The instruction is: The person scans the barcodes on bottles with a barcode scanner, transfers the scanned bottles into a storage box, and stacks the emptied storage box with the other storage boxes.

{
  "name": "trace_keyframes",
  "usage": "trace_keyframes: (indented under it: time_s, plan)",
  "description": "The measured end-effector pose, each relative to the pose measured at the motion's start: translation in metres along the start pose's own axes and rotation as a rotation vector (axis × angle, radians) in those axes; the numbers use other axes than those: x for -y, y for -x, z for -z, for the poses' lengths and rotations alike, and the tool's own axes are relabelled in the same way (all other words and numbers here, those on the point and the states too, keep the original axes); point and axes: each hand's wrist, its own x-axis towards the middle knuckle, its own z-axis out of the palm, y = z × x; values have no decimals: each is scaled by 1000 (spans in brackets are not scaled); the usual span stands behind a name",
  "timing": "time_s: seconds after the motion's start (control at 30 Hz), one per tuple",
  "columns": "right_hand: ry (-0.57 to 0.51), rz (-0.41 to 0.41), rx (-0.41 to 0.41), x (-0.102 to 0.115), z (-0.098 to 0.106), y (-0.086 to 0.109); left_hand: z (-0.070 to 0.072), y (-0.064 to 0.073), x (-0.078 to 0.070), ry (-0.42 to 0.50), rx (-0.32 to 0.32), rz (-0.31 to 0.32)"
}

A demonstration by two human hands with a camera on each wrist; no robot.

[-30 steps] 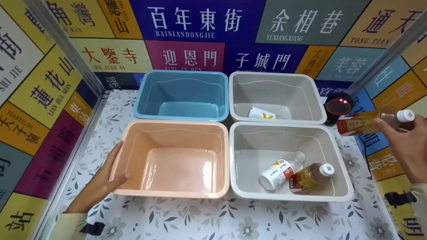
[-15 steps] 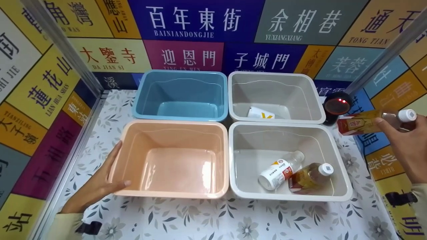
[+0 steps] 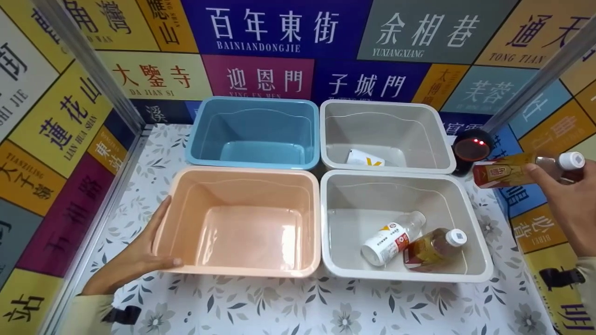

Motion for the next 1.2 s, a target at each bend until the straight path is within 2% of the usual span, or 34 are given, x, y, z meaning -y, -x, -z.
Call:
trace_keyframes:
  time_s: [0.1,0.23,0.53,0.97,1.2]
  plan:
    - [22,21,-11,4,1,2,-1,0,-2,38,-3,19]
    - [22,28,-14,6,0,0,-1,0,-3,42,3,27]
    - [24,28,-29,12,0,-1,1,2,-4,52,41,12]
    - [25,77,-36,27,3,2,-1,1,-5,43,2,50]
    - [31,87,-42,36,4,2,0,0,-4,42,14,40]
